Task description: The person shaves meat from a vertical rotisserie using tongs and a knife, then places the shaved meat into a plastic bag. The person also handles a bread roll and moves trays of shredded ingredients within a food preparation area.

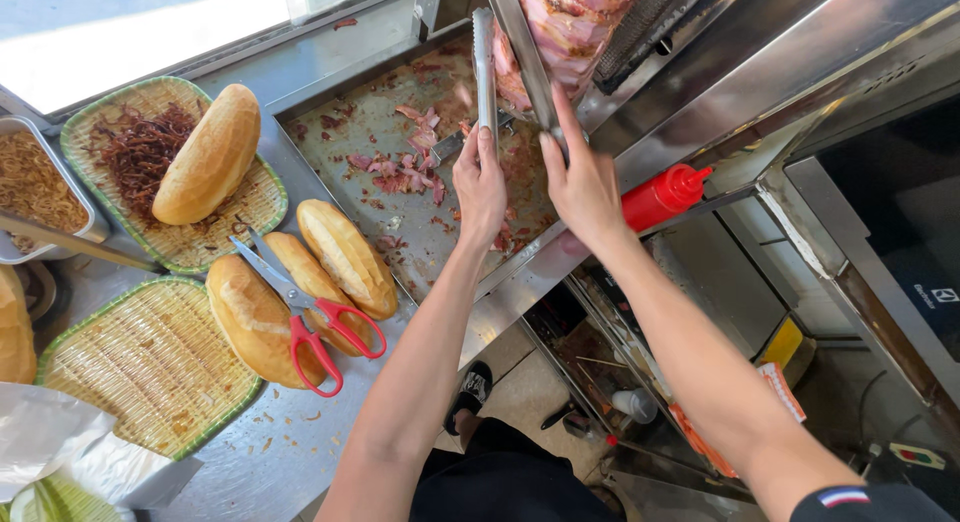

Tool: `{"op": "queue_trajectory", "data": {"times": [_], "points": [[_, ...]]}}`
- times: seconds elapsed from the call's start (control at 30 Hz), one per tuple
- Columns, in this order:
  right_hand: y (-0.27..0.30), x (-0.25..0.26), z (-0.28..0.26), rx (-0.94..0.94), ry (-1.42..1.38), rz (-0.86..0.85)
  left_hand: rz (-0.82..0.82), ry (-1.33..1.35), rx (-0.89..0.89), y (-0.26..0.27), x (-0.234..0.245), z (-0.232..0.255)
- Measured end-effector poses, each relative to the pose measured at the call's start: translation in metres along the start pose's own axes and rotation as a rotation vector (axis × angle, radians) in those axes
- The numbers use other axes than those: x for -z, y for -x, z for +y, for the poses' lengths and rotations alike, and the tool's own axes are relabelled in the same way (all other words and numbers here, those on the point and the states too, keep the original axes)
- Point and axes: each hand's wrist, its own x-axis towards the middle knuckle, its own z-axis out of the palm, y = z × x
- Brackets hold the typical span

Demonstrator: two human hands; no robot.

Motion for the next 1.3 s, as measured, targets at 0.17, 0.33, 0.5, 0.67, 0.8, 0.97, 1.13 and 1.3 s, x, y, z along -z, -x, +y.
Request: {"op": "queue_trajectory", "data": {"times": [0.17, 0.33, 0.5, 0.67, 0.8, 0.97, 1.13, 1.3], "points": [[0.105, 0.039, -0.022, -0.083, 0.059, -0.066, -0.032, 0.086, 0.113, -0.004, 0.005, 0.003], [0.034, 0.006, 0.004, -0.213, 0.194, -0.124, -0.03, 0.057, 0.088, 0.005, -0.007, 0.003], [-0.017, -0.022, 0.017, 0.113, 0.058, -0.008, 0.04, -0.007, -0.017, 0.012, 0.01, 0.005], [0.027, 0.02, -0.026, -0.096, 0.202, -0.129, 0.049, -0.053, 0.058, 0.019, 0.008, 0.015], [0.088, 0.053, -0.046, -0.159, 0.132, -0.161, 0.054, -0.107, 0.062, 0.012, 0.01, 0.02], [0.131, 0.066, 0.004, -0.157, 0.164, -0.144, 0.063, -0.068, 0.065, 0.019, 0.009, 0.014], [0.116, 0.057, 0.021, -0.068, 0.165, -0.089, 0.084, -0.215, -0.017, 0.029, 0.021, 0.017], [0.118, 0.056, 0.013, -0.147, 0.189, -0.12, 0.125, -0.216, 0.087, 0.041, 0.023, 0.026]]}}
